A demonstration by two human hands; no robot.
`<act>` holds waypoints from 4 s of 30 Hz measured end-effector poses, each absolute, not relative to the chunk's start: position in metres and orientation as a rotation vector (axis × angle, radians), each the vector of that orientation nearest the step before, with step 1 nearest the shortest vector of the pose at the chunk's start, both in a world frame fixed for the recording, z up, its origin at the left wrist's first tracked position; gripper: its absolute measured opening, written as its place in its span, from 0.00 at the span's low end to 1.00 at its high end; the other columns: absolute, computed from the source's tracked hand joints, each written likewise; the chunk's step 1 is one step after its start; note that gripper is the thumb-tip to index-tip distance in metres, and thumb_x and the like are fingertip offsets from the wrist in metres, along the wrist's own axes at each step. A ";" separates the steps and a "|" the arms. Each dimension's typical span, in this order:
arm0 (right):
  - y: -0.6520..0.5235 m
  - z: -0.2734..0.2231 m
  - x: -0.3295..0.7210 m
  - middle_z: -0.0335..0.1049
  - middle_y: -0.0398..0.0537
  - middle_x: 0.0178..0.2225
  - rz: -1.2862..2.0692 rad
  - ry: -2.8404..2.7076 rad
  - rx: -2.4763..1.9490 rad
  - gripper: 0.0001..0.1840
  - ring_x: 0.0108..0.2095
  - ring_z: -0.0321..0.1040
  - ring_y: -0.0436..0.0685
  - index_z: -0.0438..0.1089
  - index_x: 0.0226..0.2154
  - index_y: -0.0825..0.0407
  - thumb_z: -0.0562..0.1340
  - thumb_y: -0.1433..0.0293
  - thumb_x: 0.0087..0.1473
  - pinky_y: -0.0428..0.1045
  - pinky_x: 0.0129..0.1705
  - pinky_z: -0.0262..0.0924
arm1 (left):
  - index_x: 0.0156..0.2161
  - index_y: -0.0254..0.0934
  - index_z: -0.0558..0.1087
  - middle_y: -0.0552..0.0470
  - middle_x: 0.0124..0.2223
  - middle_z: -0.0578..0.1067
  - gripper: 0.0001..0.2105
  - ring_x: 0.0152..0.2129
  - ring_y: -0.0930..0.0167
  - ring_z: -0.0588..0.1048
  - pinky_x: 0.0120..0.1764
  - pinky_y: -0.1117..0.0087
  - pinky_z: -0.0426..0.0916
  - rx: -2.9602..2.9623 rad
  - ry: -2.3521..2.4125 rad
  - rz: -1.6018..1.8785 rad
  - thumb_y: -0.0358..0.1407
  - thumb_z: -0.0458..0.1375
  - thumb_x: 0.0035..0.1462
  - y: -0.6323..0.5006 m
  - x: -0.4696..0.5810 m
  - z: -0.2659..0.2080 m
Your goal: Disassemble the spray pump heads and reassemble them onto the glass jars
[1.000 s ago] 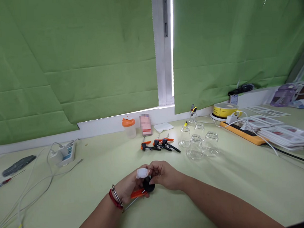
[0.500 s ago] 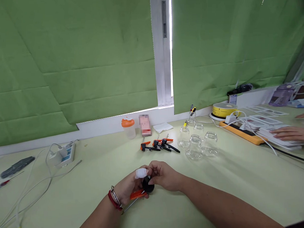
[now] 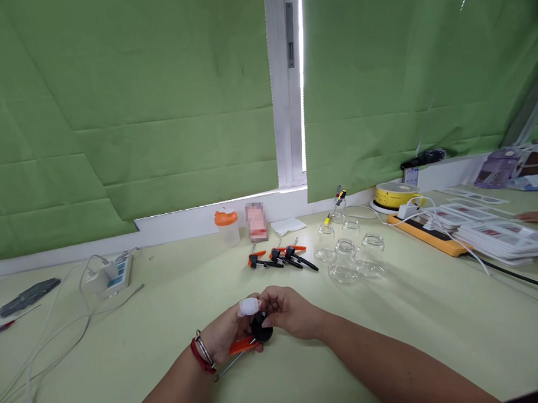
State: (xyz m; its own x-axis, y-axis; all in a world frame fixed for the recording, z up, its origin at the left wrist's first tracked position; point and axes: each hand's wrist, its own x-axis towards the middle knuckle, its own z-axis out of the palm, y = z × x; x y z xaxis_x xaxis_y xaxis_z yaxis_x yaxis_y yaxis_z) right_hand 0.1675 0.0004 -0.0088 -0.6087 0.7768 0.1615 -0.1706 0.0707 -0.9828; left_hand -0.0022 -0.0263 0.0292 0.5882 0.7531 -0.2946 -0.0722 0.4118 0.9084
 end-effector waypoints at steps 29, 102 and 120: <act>0.002 -0.012 0.168 0.62 0.39 0.27 1.660 -1.594 -0.607 0.15 0.28 0.59 0.48 0.60 0.25 0.53 0.69 0.72 0.37 0.47 0.32 0.55 | 0.33 0.38 0.66 0.52 0.28 0.66 0.13 0.24 0.71 0.66 0.26 0.69 0.64 1.036 0.817 0.599 0.45 0.56 0.48 -0.029 0.000 0.033; 0.036 -0.020 0.195 0.61 0.55 0.53 0.260 -2.002 -1.281 0.16 0.54 0.55 0.62 0.66 0.47 0.50 0.55 0.65 0.56 0.57 0.55 0.50 | 0.29 0.36 0.69 0.54 0.26 0.71 0.13 0.20 0.74 0.68 0.23 0.74 0.60 1.190 1.442 1.158 0.46 0.57 0.47 0.016 -0.024 0.000; 0.100 -0.024 0.189 0.46 0.49 0.63 0.026 -2.401 -1.445 0.24 0.63 0.38 0.70 0.57 0.57 0.37 0.52 0.57 0.58 0.65 0.55 0.45 | 0.51 0.38 0.63 0.41 0.42 0.74 0.22 0.39 0.56 0.72 0.43 0.57 0.62 1.339 2.126 1.166 0.40 0.55 0.51 0.059 -0.076 -0.031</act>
